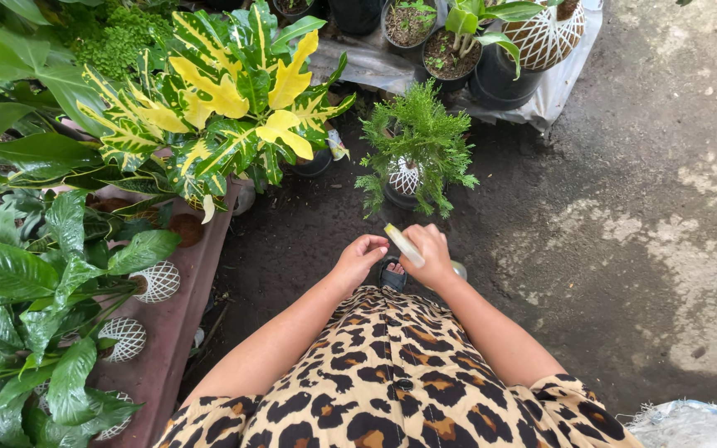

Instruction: The person walks along a narrow path in a plant nursery and sprays water on various potted plants using a handheld spray bottle. They move from one plant to the next, misting the leaves of different species.

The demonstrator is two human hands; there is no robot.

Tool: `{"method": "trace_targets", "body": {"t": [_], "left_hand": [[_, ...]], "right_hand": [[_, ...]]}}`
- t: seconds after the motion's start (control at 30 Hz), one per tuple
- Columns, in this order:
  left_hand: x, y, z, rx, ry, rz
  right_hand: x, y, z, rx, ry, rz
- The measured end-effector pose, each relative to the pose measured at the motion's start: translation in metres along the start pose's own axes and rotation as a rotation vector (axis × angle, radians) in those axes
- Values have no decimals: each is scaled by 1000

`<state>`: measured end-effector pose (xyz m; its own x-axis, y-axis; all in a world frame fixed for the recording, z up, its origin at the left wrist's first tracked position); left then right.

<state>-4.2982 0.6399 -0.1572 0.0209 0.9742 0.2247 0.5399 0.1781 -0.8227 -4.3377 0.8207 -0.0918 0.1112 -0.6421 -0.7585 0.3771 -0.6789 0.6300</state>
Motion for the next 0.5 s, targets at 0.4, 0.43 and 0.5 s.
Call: {"method": "trace_targets", "body": {"t": [0.4, 0.43, 0.5], "left_hand": [[4, 2, 2, -24, 14, -13], [4, 1, 2, -26, 21, -20], [5, -1, 3, -17, 27, -15]], "right_hand": [[-86, 6, 31, 37, -374, 260], [-91, 8, 31, 89, -397, 381], [-103, 11, 33, 93, -426, 420]]}}
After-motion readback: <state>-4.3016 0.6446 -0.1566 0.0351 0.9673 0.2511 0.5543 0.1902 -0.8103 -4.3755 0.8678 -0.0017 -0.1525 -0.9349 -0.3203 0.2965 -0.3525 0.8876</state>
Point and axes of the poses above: each hand's wrist, its own z-axis towards the middle knuckle, its own x-axis out of the palm, y = z × x, the point moved 3 cm from there along z, towards the middle knuckle, and after that the axes turned 5 degrees about -z, right-handed, at the moved point
